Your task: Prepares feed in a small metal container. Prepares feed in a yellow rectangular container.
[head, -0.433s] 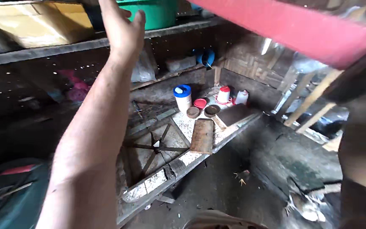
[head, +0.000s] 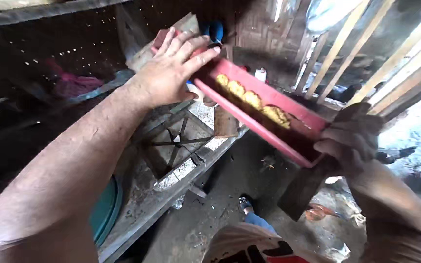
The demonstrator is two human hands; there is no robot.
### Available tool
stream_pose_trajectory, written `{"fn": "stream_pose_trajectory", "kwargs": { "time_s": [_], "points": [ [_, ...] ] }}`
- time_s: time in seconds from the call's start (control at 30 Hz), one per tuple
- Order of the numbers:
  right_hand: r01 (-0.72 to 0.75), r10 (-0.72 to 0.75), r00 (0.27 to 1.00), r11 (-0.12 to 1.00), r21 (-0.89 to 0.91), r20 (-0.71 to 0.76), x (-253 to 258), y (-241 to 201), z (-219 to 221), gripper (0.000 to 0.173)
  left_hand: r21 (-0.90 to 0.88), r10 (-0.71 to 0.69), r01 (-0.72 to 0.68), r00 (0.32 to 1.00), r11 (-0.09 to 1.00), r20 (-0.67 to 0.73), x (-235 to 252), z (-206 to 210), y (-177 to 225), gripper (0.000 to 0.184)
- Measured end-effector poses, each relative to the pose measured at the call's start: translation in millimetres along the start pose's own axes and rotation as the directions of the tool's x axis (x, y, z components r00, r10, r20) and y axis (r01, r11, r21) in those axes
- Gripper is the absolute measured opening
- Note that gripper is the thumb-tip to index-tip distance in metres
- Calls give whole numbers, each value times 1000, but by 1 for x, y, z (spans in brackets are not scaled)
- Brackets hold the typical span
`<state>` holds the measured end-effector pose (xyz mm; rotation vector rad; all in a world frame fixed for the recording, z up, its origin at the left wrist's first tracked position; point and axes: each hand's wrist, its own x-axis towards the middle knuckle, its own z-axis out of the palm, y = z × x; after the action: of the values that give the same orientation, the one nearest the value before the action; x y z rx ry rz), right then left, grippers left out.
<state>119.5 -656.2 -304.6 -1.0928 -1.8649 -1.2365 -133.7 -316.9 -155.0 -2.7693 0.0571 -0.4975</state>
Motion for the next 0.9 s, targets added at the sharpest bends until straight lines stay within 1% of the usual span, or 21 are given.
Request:
{"fn": "stream_pose_trajectory", "kwargs": {
  "time_s": [0.07,0.13,0.17,0.2,0.23,0.27,0.33,0.37,0.4,0.47,0.53,0.63,0.67,0.73,0.77,0.8,0.87,0.9],
  "points": [
    [69,-70,998,997,22,12,0,-20,10,69,13,18,-19,997,1000,76,-24,4,7,107],
    [122,-121,992,991,52,-23,2,-32,25,66,-15,-1,2,993,1000,119,-57,10,13,95],
    [147,-145,989,986,77,-39,3,-35,32,66,-39,-26,32,991,999,134,-77,14,16,88],
    [177,-173,984,978,107,-45,3,-38,40,68,-63,-65,75,988,995,143,-98,17,20,85],
    [203,-199,979,970,137,-43,2,-40,49,67,-76,-97,109,985,991,146,-119,22,24,86],
    [228,-221,974,959,166,-58,1,-44,58,68,-77,-132,145,980,986,150,-140,29,28,90],
    [300,-292,954,930,212,-72,4,-49,74,68,-47,-231,245,953,969,194,-180,44,31,108],
    [327,-319,945,915,238,-70,8,-52,80,69,-53,-280,297,937,953,209,-198,51,32,114],
    [351,-345,936,897,268,-71,13,-56,87,72,-64,-316,337,922,939,222,-214,58,35,117],
    [386,-383,920,860,334,-77,20,-65,106,70,-104,-356,389,902,915,243,-246,68,42,113],
    [422,-421,902,813,402,-96,24,-70,129,66,-130,-384,439,870,889,311,-273,74,50,107],
    [504,-520,846,704,501,-121,33,-65,176,60,-126,-473,566,775,815,420,-308,73,61,102],
    [520,-554,827,682,513,-102,34,-60,195,60,-131,-512,609,749,783,420,-321,74,65,101],
    [514,-600,799,655,554,-33,27,-45,240,65,-161,-607,687,710,708,357,-352,84,71,101],
    [516,-633,774,635,574,4,23,-37,266,66,-147,-661,730,672,667,335,-365,90,75,101],
    [515,-670,741,615,597,51,21,-30,293,67,-120,-713,785,606,608,352,-371,94,80,101],
    [503,-727,679,562,656,102,22,-23,347,66,-35,-798,875,455,482,396,-377,106,91,101],
    [494,-747,652,548,675,129,27,-21,371,65,3,-838,909,384,417,388,-380,115,96,101]
  ]
}}
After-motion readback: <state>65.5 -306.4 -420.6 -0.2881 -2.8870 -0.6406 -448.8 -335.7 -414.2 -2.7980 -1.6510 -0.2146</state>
